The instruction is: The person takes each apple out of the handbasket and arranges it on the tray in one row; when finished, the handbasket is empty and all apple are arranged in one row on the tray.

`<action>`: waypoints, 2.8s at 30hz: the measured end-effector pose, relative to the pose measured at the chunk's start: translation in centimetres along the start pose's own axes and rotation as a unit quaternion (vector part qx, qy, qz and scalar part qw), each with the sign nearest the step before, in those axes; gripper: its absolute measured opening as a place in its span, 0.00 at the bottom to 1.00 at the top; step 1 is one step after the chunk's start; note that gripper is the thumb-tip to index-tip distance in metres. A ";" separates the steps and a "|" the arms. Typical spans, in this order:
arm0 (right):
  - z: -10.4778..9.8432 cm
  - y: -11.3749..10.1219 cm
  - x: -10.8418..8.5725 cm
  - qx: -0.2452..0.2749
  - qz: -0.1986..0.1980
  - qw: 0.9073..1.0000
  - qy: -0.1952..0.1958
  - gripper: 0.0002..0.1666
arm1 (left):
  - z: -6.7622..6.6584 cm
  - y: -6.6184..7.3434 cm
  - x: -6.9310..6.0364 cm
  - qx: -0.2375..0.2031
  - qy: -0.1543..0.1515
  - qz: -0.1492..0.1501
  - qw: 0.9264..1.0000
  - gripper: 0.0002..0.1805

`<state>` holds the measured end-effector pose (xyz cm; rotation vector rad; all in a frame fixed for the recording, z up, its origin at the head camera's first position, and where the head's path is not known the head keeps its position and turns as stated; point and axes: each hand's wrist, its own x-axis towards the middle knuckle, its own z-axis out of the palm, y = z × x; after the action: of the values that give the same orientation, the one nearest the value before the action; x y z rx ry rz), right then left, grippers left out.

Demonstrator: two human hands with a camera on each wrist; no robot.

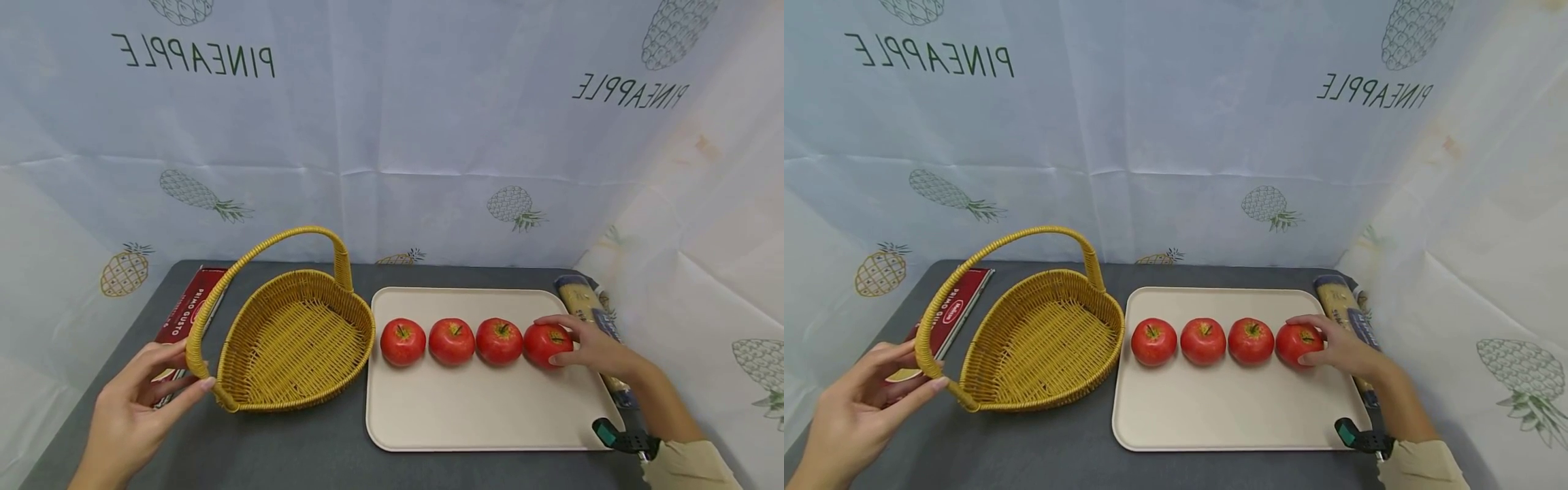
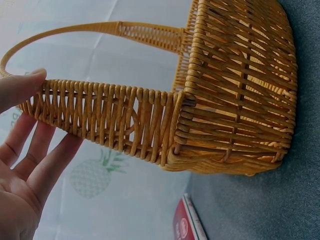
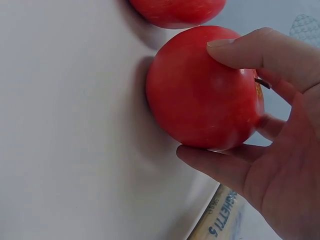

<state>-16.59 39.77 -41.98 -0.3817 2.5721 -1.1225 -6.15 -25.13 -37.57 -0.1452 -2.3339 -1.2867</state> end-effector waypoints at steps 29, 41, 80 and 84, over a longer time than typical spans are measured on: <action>-0.3 0.3 0.9 0.023 0.019 0.999 -0.023 0.41 | 0.1 -0.4 0.0 -0.025 -0.003 0.027 0.999 0.39; -0.2 0.3 1.3 0.034 0.027 0.999 -0.028 0.41 | -0.3 -0.2 0.2 -0.019 -0.009 0.029 0.999 0.38; 1.6 -8.0 0.6 -0.162 -0.067 0.975 0.137 0.53 | 2.5 2.7 1.2 0.126 0.132 0.259 0.948 0.52; 2.1 -9.7 0.8 -0.186 -0.087 0.967 0.152 0.54 | 3.3 5.0 2.8 0.122 0.141 0.338 0.923 0.46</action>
<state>-15.41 31.65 -36.25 -0.5691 3.0830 -0.7935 -8.26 -20.03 -33.92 -0.5833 -1.9118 -0.6213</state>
